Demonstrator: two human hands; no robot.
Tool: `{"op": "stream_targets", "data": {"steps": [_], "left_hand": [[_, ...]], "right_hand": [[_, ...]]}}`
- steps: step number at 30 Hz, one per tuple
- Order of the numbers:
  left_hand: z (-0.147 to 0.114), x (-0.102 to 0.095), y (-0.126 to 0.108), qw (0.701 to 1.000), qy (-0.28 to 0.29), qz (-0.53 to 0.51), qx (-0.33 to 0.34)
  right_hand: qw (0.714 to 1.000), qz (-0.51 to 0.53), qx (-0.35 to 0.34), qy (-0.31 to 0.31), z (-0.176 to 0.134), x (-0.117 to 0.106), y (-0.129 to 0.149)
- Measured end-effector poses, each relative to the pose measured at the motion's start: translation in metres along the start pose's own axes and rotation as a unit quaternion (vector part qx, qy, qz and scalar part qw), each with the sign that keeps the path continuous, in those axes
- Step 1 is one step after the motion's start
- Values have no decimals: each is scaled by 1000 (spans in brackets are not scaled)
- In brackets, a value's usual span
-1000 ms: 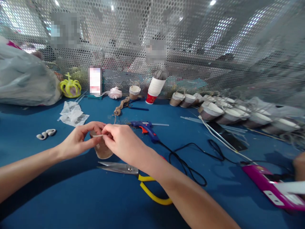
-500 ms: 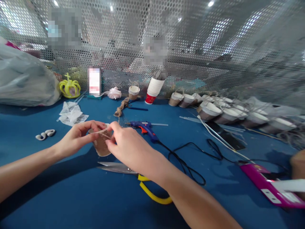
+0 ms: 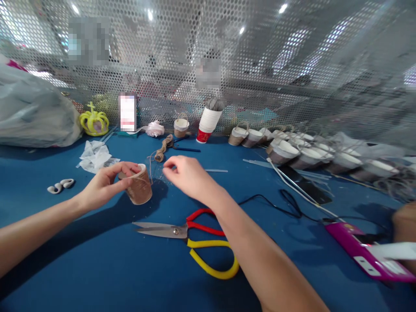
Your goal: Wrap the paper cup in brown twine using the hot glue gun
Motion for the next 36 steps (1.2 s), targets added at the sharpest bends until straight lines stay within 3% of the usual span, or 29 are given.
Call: {"op": "stream_targets", "data": {"steps": [2, 5, 11, 16, 20, 24, 27, 28, 30, 32, 36], "left_hand": [[-1, 1, 0, 1000, 4, 7, 3], [-2, 1, 0, 1000, 4, 16, 14], [-3, 2, -3, 999, 8, 17, 42], [-5, 5, -2, 998, 27, -1, 49], [-4, 6, 1, 999, 30, -21, 34], [-4, 6, 4, 999, 28, -31, 31], [-3, 6, 6, 998, 30, -37, 28], [-3, 6, 6, 998, 30, -40, 25], [-3, 6, 7, 998, 31, -48, 19], [-3, 6, 7, 998, 34, -56, 16], [-3, 6, 7, 997, 39, -57, 26]], "right_hand": [[992, -93, 82, -6, 9, -3, -25], [980, -135, 140, 34, 15, 1, -57], [969, -128, 179, 109, 14, 14, -79], [972, -82, 200, 95, 10, 18, -83], [975, -9, 219, 34, 4, 23, -88], [967, 113, 221, -51, -7, 18, -78], [959, 211, 173, -81, -22, 7, -56], [953, 252, 151, -77, -28, 4, -48], [912, 396, 100, -46, -40, 2, -31], [899, 431, 68, -43, -50, 2, -18], [905, 423, 51, -13, -64, 15, -2]]}}
Point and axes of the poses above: each hand's wrist, its own z-axis towards the middle knuckle, its own x-axis out of the palm, y = z × x, the point moved 3 cm from there along z, towards the middle knuckle
